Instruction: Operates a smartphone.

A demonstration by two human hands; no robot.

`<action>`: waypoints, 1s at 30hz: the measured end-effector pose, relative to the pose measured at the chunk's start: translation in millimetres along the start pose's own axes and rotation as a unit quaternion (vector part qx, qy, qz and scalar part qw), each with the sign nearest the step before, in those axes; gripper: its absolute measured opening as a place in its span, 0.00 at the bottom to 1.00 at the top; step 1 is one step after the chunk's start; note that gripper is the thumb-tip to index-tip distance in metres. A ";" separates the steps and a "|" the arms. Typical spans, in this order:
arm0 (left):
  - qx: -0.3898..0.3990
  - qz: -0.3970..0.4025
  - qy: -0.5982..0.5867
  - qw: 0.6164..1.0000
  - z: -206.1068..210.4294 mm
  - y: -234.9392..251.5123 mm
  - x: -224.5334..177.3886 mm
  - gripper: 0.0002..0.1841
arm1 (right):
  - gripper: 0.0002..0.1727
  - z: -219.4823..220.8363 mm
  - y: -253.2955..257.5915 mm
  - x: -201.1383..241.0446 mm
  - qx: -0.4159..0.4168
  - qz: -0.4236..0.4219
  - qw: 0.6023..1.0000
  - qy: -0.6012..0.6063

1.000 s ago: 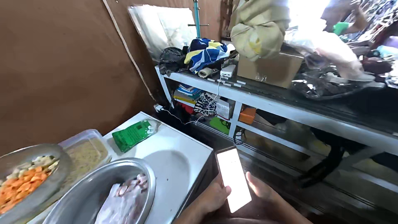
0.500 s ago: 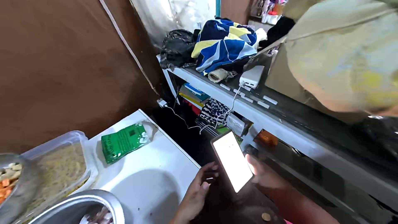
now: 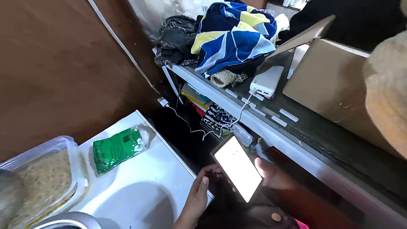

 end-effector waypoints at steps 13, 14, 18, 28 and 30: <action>-0.035 -0.021 0.006 0.999 0.9 4.6 -0.4 0.38 | 0.45 56.9 36.2 41.6 -0.016 0.049 0.998 -0.028; -0.037 -0.020 0.004 0.999 0.5 4.3 -0.7 0.38 | 0.46 56.1 35.8 40.3 -0.030 0.048 0.998 -0.034; -0.031 -0.011 -0.009 0.999 0.1 4.2 -4.6 0.38 | 0.47 57.0 35.1 38.7 -0.050 0.043 0.997 -0.031; 0.301 0.042 -0.221 0.927 -4.4 25.5 -26.7 0.32 | 0.45 106.5 49.0 23.6 0.008 0.034 0.999 0.015; 0.310 0.037 -0.249 0.917 -3.9 24.7 -21.7 0.43 | 0.43 115.0 51.1 17.0 0.013 0.030 0.998 0.044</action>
Point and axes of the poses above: each hand's wrist, its own y-axis towards the middle knuckle, its own z-axis out of the palm, x = y × z, the point moved 2 cm from there along y, towards the middle knuckle, and after that the axes turned 3 degrees about -z, right-handed, at the moved point
